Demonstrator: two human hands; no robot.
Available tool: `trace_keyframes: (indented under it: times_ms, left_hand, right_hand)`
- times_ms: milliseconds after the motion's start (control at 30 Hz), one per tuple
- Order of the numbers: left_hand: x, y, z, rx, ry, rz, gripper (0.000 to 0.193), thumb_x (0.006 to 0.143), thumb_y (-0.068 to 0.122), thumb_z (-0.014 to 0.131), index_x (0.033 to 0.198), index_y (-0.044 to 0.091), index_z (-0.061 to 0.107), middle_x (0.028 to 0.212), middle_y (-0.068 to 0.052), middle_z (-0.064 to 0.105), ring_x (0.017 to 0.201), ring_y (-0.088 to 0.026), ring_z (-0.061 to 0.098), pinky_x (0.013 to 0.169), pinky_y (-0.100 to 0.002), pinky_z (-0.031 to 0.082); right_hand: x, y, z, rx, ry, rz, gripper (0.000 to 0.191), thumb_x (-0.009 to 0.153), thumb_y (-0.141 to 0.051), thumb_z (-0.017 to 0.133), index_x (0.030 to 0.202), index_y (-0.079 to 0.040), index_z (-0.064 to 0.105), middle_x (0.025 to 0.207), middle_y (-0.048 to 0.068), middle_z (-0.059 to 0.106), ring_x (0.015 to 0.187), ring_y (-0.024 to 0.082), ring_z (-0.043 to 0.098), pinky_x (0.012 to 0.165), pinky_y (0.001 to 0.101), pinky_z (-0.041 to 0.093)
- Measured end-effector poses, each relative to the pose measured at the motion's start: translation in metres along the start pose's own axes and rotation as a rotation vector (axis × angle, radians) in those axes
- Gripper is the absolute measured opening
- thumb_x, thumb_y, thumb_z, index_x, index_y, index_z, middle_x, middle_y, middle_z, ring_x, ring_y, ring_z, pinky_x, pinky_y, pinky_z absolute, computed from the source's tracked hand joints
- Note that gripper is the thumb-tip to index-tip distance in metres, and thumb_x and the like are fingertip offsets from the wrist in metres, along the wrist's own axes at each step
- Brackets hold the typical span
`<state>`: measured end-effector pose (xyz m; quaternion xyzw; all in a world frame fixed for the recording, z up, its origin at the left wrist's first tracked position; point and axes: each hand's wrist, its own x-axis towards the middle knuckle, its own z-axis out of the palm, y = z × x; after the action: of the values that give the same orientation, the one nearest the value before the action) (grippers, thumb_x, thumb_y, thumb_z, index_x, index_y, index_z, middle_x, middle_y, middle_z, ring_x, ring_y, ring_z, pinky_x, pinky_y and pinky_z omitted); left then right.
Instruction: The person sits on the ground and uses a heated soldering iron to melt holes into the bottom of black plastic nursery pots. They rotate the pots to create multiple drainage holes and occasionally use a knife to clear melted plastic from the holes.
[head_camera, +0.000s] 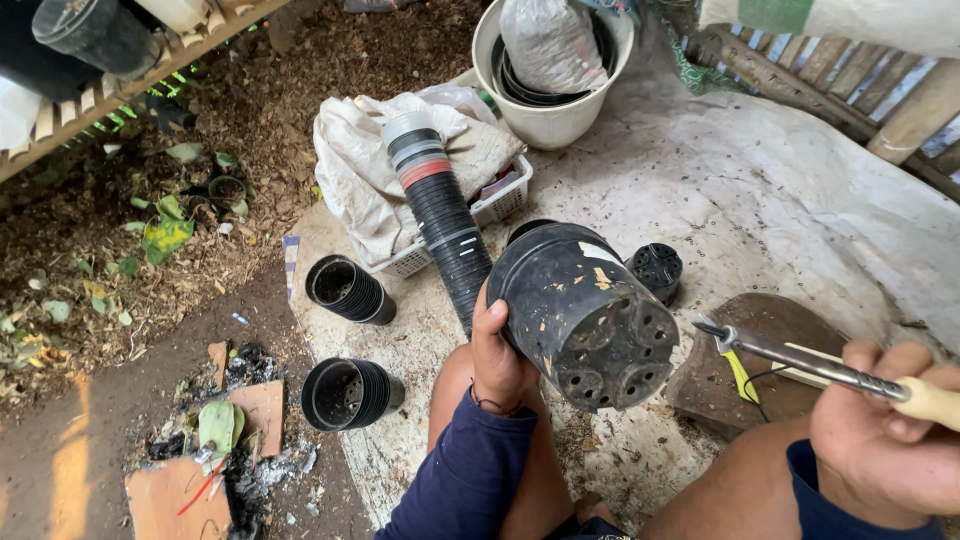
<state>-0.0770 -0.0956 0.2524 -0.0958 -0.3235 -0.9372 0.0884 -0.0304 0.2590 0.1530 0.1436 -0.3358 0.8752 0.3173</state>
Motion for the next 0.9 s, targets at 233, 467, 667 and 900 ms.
trace_keyframes:
  times_ms: [233, 467, 667, 900]
  left_hand:
    - [0.007, 0.002, -0.011, 0.002, -0.02, 0.004, 0.065, 0.094, 0.029, 0.065, 0.144, -0.01, 0.048, 0.127, -0.019, 0.064, 0.112, -0.026, 0.066, 0.099, -0.038, 0.056]
    - [0.003, -0.002, -0.021, 0.06, 0.018, 0.067, 0.06, 0.094, 0.028, 0.067, 0.138, -0.009, 0.053, 0.12, -0.018, 0.066, 0.106, -0.025, 0.068, 0.096, -0.037, 0.057]
    - [0.006, -0.006, -0.026, 0.071, 0.011, 0.085, 0.059, 0.093, 0.027, 0.067, 0.138, -0.009, 0.054, 0.119, -0.017, 0.067, 0.105, -0.024, 0.068, 0.094, -0.036, 0.057]
    - [0.008, -0.007, -0.023, 0.081, 0.007, 0.089, 0.058, 0.092, 0.027, 0.067, 0.137, -0.009, 0.054, 0.118, -0.017, 0.067, 0.104, -0.024, 0.068, 0.094, -0.036, 0.057]
  right_hand:
    - [-0.005, 0.004, 0.01, -0.11, -0.032, -0.049, 0.042, 0.107, -0.051, 0.045, 0.089, -0.015, 0.058, 0.056, -0.002, 0.044, 0.061, 0.015, 0.037, 0.063, 0.0328, 0.035]
    - [-0.008, -0.001, 0.054, -0.228, -0.061, -0.094, 0.041, 0.107, -0.051, 0.04, 0.103, -0.013, 0.053, 0.049, 0.004, 0.045, 0.052, 0.019, 0.035, 0.057, 0.0399, 0.035]
    - [-0.002, -0.001, 0.071, -0.318, -0.118, -0.154, 0.043, 0.106, -0.054, 0.039, 0.106, -0.013, 0.05, 0.046, 0.006, 0.045, 0.047, 0.02, 0.039, 0.055, 0.0405, 0.036]
    - [0.004, -0.005, 0.079, -0.372, -0.118, -0.156, 0.039, 0.104, -0.051, 0.039, 0.107, -0.013, 0.048, 0.045, 0.007, 0.046, 0.046, 0.022, 0.038, 0.055, 0.0431, 0.036]
